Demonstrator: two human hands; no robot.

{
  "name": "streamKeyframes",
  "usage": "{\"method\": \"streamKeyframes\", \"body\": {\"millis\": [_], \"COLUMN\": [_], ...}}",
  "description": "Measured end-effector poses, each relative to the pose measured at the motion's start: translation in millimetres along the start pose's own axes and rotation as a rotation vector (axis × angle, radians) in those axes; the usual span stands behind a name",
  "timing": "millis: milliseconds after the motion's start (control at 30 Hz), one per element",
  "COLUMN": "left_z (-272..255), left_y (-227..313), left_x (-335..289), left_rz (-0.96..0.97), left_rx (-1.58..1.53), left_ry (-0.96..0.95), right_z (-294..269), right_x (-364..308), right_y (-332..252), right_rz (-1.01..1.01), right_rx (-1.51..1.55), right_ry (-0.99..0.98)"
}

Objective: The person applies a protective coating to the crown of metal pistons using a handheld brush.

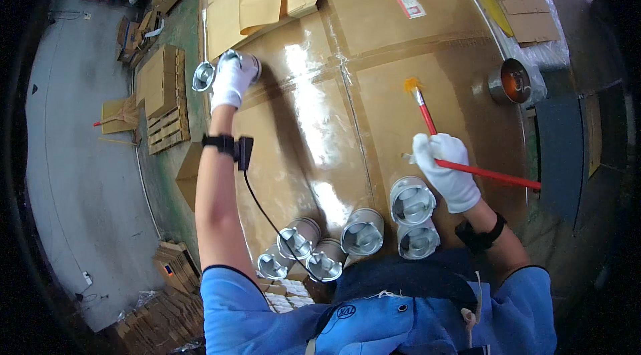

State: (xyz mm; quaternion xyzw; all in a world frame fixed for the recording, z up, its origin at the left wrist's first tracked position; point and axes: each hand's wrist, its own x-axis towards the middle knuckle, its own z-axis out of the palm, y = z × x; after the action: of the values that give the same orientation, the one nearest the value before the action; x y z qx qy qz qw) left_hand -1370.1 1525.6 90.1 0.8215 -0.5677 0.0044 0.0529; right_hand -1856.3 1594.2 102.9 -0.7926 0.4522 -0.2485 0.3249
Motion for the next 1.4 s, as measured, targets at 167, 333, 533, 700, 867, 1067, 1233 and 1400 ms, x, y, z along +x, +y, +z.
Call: {"method": "streamKeyframes", "body": {"millis": [167,333,533,700,867,1067,1233,1400], "left_z": [27,-10,-71,-41,-35,-71,-50,-32], "left_y": [-21,66,184,210,204,172,206,220], "left_x": [23,-81,-303,-393,-396,-332,-296,-284], "left_rz": [-0.017,0.142,0.885,0.432,0.279,-0.363,-0.592,-0.670], "left_rx": [0.063,-0.051,-0.419,0.062,0.014,-1.540,-2.399,-2.443], "left_ry": [0.059,0.067,-0.566,-0.623,-0.583,-0.492,-0.141,-0.119], "right_z": [1,-17,-111,-134,-127,-126,-74,-38], "right_x": [2,10,7,-1,-2,-1,-18,-21], "right_y": [3,26,109,161,179,94,-42,-94], "right_rz": [0.272,0.234,0.610,0.649,0.602,0.561,0.322,0.139], "right_rx": [0.171,0.046,0.522,0.403,0.397,0.576,0.724,0.699], "right_ry": [0.008,0.164,0.526,0.555,0.610,0.599,0.299,0.089]}}
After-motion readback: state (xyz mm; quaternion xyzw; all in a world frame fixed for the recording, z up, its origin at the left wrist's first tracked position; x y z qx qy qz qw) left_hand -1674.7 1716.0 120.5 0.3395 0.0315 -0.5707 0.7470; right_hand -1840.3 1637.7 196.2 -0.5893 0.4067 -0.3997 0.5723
